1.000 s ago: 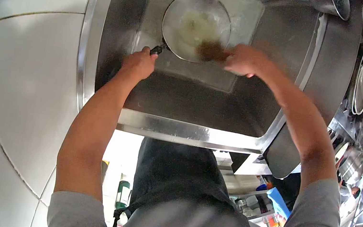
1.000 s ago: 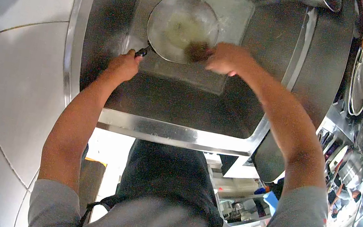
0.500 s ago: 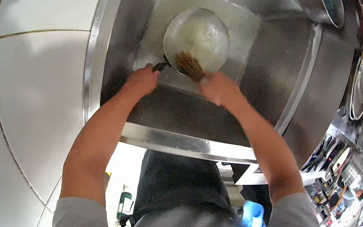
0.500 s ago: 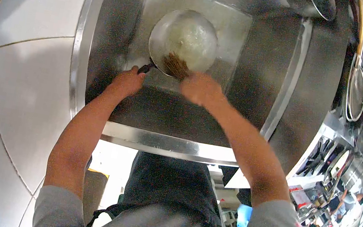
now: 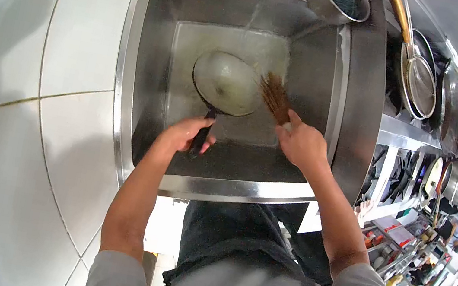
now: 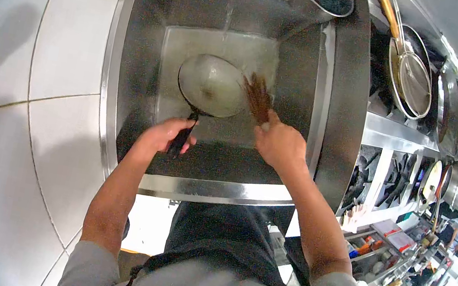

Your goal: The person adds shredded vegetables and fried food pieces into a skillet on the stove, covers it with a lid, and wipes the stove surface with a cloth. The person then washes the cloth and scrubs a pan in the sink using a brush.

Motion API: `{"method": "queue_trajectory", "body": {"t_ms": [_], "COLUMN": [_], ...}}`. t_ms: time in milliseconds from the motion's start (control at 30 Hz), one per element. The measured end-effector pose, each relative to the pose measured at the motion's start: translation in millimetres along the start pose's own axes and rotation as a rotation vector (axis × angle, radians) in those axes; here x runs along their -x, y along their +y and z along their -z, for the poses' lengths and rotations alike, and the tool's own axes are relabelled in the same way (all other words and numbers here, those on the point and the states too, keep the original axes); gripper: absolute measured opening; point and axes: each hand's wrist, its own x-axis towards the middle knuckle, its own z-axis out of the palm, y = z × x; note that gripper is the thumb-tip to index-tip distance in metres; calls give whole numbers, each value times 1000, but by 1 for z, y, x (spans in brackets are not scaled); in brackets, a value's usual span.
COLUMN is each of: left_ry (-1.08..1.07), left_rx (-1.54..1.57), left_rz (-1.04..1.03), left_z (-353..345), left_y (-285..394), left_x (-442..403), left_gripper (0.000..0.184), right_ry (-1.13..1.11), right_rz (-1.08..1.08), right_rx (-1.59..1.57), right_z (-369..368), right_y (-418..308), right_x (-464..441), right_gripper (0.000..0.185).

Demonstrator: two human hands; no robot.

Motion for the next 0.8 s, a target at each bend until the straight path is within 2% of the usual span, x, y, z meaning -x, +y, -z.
{"method": "queue_trajectory", "body": {"t_ms": [67, 133, 167, 233, 300, 333, 367, 433, 500, 567, 667, 733, 767, 800], "left_ry": [-144, -327, -207, -178, -66, -30, -3, 70, 79, 71, 18, -75, -136, -315], "left_rx": [482, 929, 1014, 1122, 1113, 1145, 1168, 1226, 1222, 1226, 1158, 1296, 1408, 1317], "left_rz": [-3, 58, -54, -81, -107, -86, -152, -76, -151, -188, -204, -120, -92, 45], "left_z": [-21, -34, -45, -68, -84, -94, -100, -106, -109, -113, -108, -113, -117, -104], "left_y": [45, 112, 147, 213, 254, 266, 274, 289, 295, 300, 293, 269, 249, 218], "left_x": [-6, -14, -24, -19, -30, -28, -30, -36, -47, -54, -66, -65, -57, -73], "left_gripper": [23, 21, 39, 30, 30, 30, 29, 28, 27, 26, 24, 23, 23, 21], "right_ry": [-88, -265, -354, -341, -322, -315, -311, -429, -480, -461, -412, -161, 60, 228], "right_rz": [-79, -28, 1, 36, 46, 41, 37, -1, 19, 102, 26, 8, 92, 167], "right_rx": [224, 318, 364, 445, 515, 541, 566, 504, 495, 542, 338, 197, 129, 2], "right_z": [3, -15, -30, -71, -107, -126, -133, -137, -133, -114, -49, 3, 38, 59], "right_y": [12, 21, 26, 26, 35, 43, 45, 49, 51, 46, 27, 18, 6, -4], "right_x": [6, -8, -15, -21, -30, -31, -30, -36, -40, -40, -51, -64, -64, -77], "right_gripper": [44, 42, 42, 40, 38, 38, 37, 33, 31, 31, 33, 31, 28, 28]}}
